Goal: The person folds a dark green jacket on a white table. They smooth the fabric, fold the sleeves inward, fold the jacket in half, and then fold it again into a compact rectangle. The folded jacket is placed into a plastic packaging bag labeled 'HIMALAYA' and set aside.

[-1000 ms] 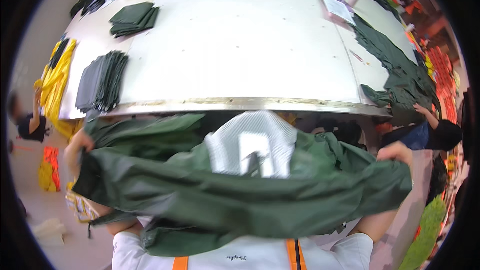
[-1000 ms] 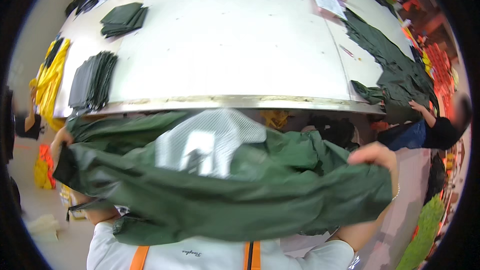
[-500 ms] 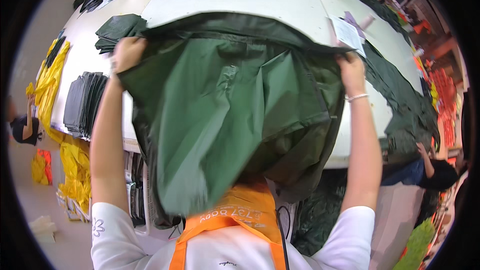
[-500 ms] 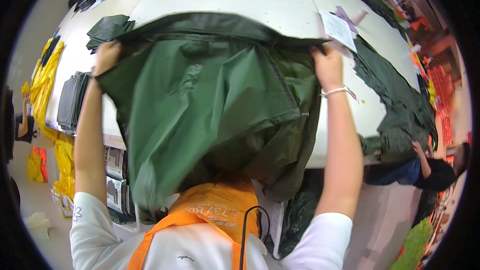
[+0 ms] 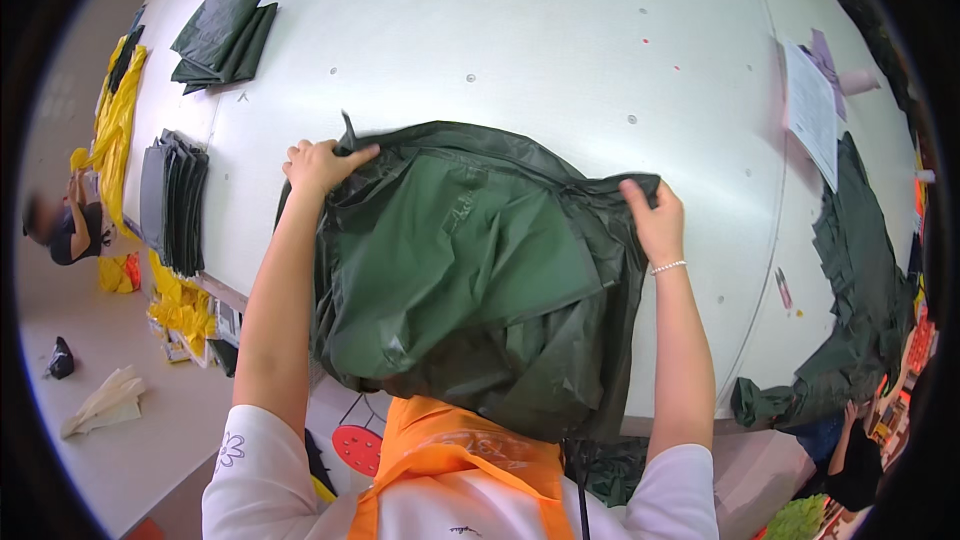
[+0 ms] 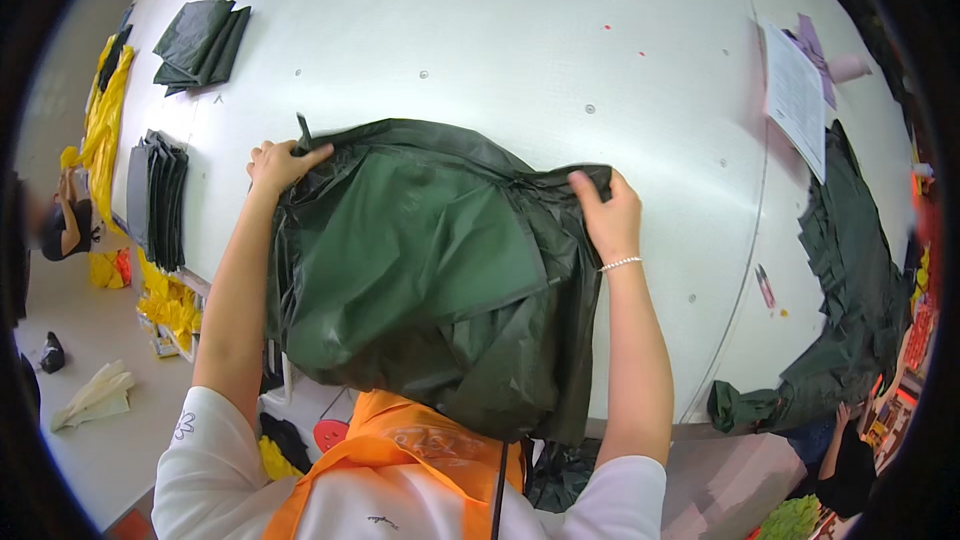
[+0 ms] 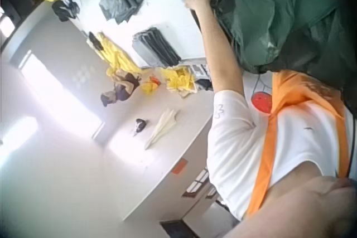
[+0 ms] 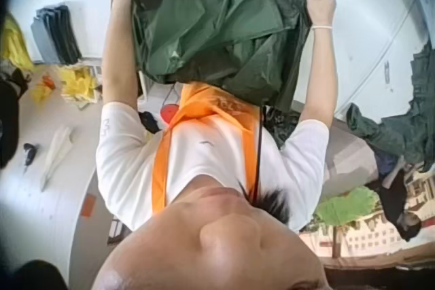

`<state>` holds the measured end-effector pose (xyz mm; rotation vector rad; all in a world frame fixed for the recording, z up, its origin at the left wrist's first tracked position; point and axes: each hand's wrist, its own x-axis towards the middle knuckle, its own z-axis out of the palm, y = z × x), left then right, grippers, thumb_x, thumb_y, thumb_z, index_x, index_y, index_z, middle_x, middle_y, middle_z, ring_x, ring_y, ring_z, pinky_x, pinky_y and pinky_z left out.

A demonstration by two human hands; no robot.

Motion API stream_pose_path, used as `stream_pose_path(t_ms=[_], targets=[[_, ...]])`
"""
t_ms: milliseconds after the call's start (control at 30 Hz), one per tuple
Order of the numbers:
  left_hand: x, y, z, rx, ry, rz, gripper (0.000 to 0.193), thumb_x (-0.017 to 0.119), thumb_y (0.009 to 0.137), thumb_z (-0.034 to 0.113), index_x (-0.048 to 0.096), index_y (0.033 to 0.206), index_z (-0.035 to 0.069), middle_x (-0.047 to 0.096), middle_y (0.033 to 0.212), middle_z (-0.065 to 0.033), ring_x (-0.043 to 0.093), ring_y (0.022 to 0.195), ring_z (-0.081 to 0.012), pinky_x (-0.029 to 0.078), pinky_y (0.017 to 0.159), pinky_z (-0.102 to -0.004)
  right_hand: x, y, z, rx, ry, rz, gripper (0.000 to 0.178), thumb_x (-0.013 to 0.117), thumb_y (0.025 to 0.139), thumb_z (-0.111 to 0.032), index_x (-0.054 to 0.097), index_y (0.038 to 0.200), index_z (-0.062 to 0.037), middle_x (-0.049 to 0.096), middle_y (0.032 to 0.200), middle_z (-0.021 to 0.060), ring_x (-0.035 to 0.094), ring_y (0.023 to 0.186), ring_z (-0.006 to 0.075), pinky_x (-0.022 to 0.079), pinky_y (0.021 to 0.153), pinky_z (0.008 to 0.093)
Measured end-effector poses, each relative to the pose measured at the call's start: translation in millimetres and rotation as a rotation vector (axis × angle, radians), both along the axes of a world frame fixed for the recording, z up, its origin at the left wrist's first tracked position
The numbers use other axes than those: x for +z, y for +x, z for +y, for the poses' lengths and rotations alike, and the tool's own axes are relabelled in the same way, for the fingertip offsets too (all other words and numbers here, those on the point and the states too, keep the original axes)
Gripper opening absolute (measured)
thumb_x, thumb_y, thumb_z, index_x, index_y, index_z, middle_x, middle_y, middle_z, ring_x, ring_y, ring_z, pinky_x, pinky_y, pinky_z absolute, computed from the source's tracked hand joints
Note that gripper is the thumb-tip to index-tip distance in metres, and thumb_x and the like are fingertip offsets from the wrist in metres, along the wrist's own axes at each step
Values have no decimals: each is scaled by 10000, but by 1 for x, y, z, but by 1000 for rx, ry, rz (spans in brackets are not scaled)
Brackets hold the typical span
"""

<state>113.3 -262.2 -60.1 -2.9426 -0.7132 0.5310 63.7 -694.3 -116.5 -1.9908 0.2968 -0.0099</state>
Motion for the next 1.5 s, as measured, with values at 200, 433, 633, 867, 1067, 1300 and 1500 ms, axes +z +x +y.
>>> stream_pose_path(t_ms=[200,433,633,867,1067,1300,1500], targets=[[-82,28,26,-330,-133,-644,542,741,678,501,627,785,-18,558,970,-121,500,935,-318,413,785,-422,-15,29,6,-102,-739,92,430,583,876,-399,487,679,-29,582,611,171,569,581,353,455,542,401],[-59,30,53,42,-806,-675,777,795,668,394,460,1260,19,504,1165,-157,473,1072,-270,399,905,-393,50,-20,38,-226,-562,-321,270,601,892,-236,555,979,15,617,888,106,581,803,214,459,757,313],[11,-87,89,138,-824,-92,514,607,859,413,607,556,-3,543,447,-66,517,390,-162,429,431,-295,86,-170,147,-95,329,734,288,491,959,-240,594,976,29,626,715,71,616,602,129,492,546,241],[5,-216,50,167,-1205,712,476,590,868,443,628,904,-29,637,680,-94,595,544,-159,490,523,-283,37,-142,182,-510,816,397,223,584,918,-228,541,1039,-45,616,852,28,599,699,100,509,598,245],[-2,-262,0,652,-1617,148,274,613,896,230,608,930,-42,645,831,-36,604,680,-120,506,652,-257,93,-131,119,-309,212,225,139,603,889,-142,538,824,-38,609,737,33,506,458,70,406,375,201],[52,-243,-69,943,-1853,4,250,607,879,231,587,908,-16,650,795,-120,655,636,-212,516,611,-270,118,-133,112,-169,-619,-378,217,641,826,-78,580,1011,19,617,808,112,595,708,209,478,686,296],[66,-248,-79,760,-1874,35,238,615,876,216,606,839,-18,629,679,-107,625,528,-185,480,486,-241,115,-141,187,502,-19,84,185,549,887,-144,656,899,6,663,854,131,630,758,190,480,718,285]])
